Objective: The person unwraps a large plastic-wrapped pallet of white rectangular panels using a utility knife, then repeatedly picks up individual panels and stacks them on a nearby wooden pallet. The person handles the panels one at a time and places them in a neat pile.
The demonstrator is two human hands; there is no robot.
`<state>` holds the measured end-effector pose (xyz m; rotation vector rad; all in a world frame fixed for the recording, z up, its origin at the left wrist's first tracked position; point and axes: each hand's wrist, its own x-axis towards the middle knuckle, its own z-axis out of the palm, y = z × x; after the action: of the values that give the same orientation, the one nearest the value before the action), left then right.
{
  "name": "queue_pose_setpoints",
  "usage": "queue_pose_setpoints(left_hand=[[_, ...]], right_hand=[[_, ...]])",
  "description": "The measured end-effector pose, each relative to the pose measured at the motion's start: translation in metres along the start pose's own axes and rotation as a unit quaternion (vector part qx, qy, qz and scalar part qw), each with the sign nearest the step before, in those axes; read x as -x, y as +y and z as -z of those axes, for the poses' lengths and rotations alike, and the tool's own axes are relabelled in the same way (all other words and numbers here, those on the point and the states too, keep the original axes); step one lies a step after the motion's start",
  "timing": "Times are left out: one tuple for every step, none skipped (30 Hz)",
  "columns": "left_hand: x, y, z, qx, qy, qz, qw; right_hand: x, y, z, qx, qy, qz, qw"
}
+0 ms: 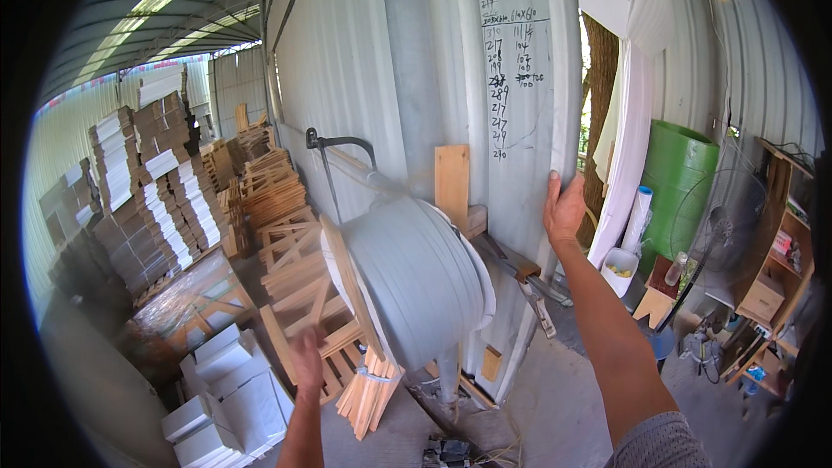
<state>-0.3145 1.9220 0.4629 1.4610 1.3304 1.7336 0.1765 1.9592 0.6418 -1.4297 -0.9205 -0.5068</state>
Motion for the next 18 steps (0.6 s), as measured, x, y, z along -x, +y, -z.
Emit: queue_pose_setpoints(left_hand=[[-0.016, 0.037, -0.003, 0.018, 0.001, -0.053, 0.998], [-0.036, 0.074, -0.012, 0.012, 0.013, -0.122, 0.992], [-0.049, 0.105, -0.024, 0.063, 0.042, -0.173, 0.982], [-0.064, 0.135, -0.031, 0.039, 0.036, -0.222, 0.974], [-0.078, 0.159, -0.039, 0.041, 0.010, -0.248, 0.968], [-0.097, 0.179, -0.053, 0.027, -0.031, -0.225, 0.974], [-0.115, 0.194, -0.066, 0.035, -0.072, -0.257, 0.963], [-0.134, 0.206, -0.081, 0.036, -0.171, -0.207, 0.963], [-0.154, 0.213, -0.098, -0.128, -0.228, -0.237, 0.936], [-0.169, 0.214, -0.117, -0.183, -0.319, -0.251, 0.895], [-0.180, 0.212, -0.134, -0.253, -0.399, -0.233, 0.850], [-0.189, 0.206, -0.152, -0.290, -0.416, -0.279, 0.816], [-0.194, 0.199, -0.169, -0.337, -0.430, -0.304, 0.781], [-0.199, 0.192, -0.184, -0.398, -0.440, -0.326, 0.736], [-0.204, 0.186, -0.193, -0.413, -0.469, -0.313, 0.716], [-0.208, 0.182, -0.198, -0.407, -0.469, -0.314, 0.718], [-0.211, 0.178, -0.201, -0.414, -0.467, -0.318, 0.714], [-0.212, 0.175, -0.205, -0.436, -0.466, -0.317, 0.702]], right_hand=[[0.001, 0.001, -0.002, 0.003, 0.023, 0.021, 1.000], [0.001, 0.001, -0.004, 0.012, 0.027, 0.018, 0.999], [0.002, 0.002, -0.005, 0.016, 0.033, 0.022, 0.999], [0.003, 0.004, -0.006, 0.014, 0.050, 0.044, 0.998], [0.002, 0.004, -0.008, 0.028, 0.047, 0.031, 0.998], [0.002, 0.004, -0.009, 0.036, 0.054, 0.034, 0.997], [0.002, 0.006, -0.009, 0.043, 0.066, 0.043, 0.996], [0.000, 0.007, -0.010, 0.046, 0.062, 0.034, 0.996], [0.001, 0.008, -0.011, 0.047, 0.063, 0.030, 0.996], [0.000, 0.009, -0.011, 0.042, 0.066, 0.030, 0.996], [0.000, 0.010, -0.012, 0.056, 0.071, 0.036, 0.995], [-0.001, 0.011, -0.013, 0.051, 0.070, 0.035, 0.996], [-0.001, 0.012, -0.013, 0.048, 0.068, 0.032, 0.996], [-0.001, 0.013, -0.014, 0.048, 0.064, 0.029, 0.996], [-0.001, 0.014, -0.015, 0.044, 0.065, 0.029, 0.996], [-0.001, 0.015, -0.015, 0.050, 0.066, 0.030, 0.996], [-0.001, 0.015, -0.015, 0.051, 0.071, 0.032, 0.996], [0.000, 0.015, -0.015, 0.049, 0.072, 0.033, 0.996]])
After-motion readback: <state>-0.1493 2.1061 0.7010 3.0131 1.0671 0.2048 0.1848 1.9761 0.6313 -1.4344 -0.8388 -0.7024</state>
